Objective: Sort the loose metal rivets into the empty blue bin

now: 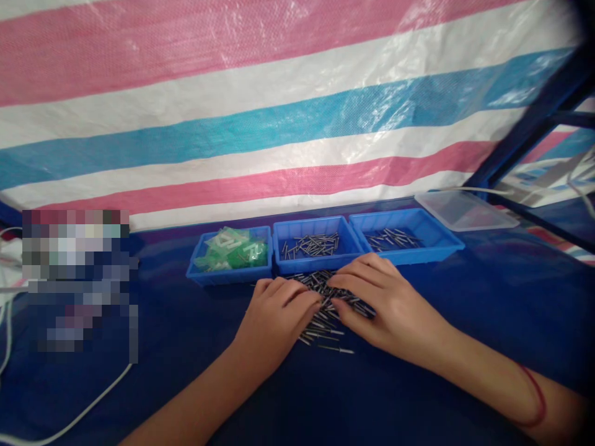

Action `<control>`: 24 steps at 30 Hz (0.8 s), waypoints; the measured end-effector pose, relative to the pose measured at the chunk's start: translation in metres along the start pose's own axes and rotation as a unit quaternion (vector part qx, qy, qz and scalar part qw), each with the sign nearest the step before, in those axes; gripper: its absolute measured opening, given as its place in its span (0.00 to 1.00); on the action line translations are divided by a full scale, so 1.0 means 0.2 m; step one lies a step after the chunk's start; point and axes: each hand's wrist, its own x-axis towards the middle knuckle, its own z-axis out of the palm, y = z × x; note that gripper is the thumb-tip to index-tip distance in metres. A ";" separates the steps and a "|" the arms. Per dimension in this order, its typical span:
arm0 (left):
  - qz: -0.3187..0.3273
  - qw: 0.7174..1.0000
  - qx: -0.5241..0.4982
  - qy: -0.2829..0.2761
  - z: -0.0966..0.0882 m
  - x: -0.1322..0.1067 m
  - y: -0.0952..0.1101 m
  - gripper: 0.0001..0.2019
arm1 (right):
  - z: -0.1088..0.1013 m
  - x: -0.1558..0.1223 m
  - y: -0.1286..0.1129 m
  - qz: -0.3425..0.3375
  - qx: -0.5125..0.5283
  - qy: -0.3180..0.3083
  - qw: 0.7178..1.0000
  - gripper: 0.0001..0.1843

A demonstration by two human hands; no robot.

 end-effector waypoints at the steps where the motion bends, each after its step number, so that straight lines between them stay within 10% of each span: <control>1: -0.020 0.999 -0.040 0.011 -0.01 0.00 0.00 0.08 | 0.01 0.00 0.00 0.002 0.013 -0.018 1.000 0.10; 9: -0.166 0.960 -0.217 0.066 -0.03 -0.01 0.06 0.07 | 0.03 0.02 -0.03 0.076 0.263 -0.030 0.961 0.06; 18: -0.057 0.990 -0.125 0.040 -0.02 -0.01 0.08 0.06 | 0.02 -0.01 -0.05 0.117 0.274 0.029 0.954 0.05; 24: -0.114 0.976 -0.181 0.032 -0.01 -0.02 0.11 0.06 | 0.03 -0.01 -0.06 0.153 0.374 0.028 0.914 0.06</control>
